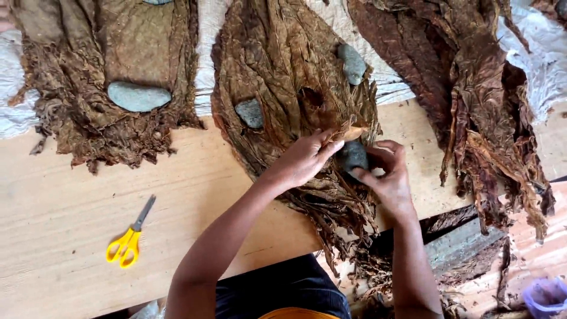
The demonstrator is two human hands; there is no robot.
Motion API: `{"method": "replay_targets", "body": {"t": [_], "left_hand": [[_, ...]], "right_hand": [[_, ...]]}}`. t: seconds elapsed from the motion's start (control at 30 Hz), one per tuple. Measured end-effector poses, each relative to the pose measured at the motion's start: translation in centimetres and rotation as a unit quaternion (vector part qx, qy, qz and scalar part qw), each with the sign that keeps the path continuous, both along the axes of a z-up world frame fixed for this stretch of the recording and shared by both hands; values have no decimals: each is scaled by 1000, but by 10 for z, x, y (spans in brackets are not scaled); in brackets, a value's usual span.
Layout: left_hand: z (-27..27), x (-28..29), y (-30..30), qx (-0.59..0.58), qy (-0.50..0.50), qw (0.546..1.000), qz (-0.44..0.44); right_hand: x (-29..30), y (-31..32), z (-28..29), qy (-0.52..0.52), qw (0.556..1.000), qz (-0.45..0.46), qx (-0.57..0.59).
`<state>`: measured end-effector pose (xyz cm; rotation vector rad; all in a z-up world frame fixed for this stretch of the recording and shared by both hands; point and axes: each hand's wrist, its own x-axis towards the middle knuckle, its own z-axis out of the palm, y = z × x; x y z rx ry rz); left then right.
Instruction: Smoothing out large dried tobacco leaves on a table and weighing them down with stones
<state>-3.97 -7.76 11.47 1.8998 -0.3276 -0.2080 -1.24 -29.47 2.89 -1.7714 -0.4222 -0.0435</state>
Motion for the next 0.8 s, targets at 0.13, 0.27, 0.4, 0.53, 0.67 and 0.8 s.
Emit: {"method": "replay_targets", "body": {"t": [0.13, 0.27, 0.4, 0.53, 0.67, 0.8], "left_hand": [[1, -6, 0, 21, -16, 1000, -5], [0, -4, -7, 104, -51, 993, -20], [-16, -6, -20, 234, -149, 961, -11], [-23, -17, -28, 297, -210, 931, -15], [-51, -17, -37, 408, -257, 876, -15], [-60, -17, -37, 432, -273, 859, -24]], "right_hand": [[13, -26, -23, 71, 984, -32, 161], [21, -31, -23, 184, 869, 33, 459], [36, -34, -8, 270, 839, 105, 461], [46, -15, -15, 189, 896, 68, 395], [58, -19, -39, 138, 917, 43, 372], [56, -26, -42, 125, 911, 42, 390]]}}
